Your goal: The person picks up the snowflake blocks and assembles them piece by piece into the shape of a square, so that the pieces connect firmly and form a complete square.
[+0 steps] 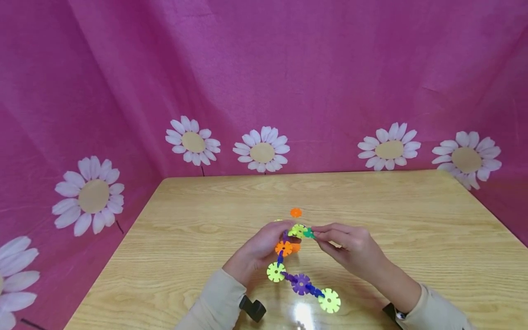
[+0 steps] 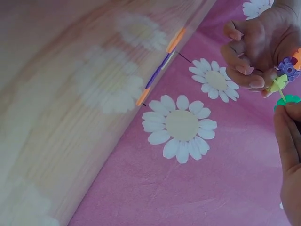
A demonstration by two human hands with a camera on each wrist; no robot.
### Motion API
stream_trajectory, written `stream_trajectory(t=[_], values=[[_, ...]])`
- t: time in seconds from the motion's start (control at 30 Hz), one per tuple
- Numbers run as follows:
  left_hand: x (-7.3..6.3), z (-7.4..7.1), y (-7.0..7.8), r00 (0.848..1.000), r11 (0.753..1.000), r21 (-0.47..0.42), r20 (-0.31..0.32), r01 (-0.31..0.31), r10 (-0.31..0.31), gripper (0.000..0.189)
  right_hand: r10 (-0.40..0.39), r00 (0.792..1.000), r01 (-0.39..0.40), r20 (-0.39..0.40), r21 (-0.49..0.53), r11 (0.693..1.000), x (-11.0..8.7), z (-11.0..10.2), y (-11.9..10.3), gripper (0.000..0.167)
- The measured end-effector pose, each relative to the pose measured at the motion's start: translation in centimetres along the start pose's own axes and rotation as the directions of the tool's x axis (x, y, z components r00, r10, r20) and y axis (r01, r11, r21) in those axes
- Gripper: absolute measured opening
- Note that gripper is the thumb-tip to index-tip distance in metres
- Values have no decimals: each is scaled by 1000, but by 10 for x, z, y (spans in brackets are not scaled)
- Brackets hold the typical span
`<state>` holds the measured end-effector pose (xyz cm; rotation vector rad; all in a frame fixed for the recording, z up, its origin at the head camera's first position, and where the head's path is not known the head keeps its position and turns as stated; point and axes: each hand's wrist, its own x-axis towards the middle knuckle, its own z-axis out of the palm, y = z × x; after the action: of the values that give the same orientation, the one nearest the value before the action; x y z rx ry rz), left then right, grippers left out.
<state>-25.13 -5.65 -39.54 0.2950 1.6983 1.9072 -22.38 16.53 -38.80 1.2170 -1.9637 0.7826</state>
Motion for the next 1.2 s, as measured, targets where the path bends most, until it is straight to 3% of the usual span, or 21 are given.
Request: stream_trajectory(t=[0.17,0.3,0.43,0.63,0.83,0.97,1.2], values=[[0,0,1,1000,1000,-2,-20,3,-3,36,43,999,-43,-9,50,998,2,-2,2,35],[1,-2,-1,1000,1000,22,-2,11,-11,35,113,994,-112,5,154,982,1,-3,5,6],[1,-2,-2,1000,998,65,27,3,-5,38,153,988,-153,18,204,967,0,-3,7,31],[0,-3,0,998,997,67,61,-30,26,30,239,969,-247,62,262,933,-4,-4,9,32],[0,-4,1,993,983,144,1,-114,115,24,279,958,-287,69,285,915,-6,-4,11,26],[0,-5,2,991,978,168,-25,-122,128,28,289,955,-297,73,304,905,-8,-4,12,28],[0,-6,3,988,972,201,-71,-117,134,27,276,959,-284,67,284,916,-6,0,12,27]])
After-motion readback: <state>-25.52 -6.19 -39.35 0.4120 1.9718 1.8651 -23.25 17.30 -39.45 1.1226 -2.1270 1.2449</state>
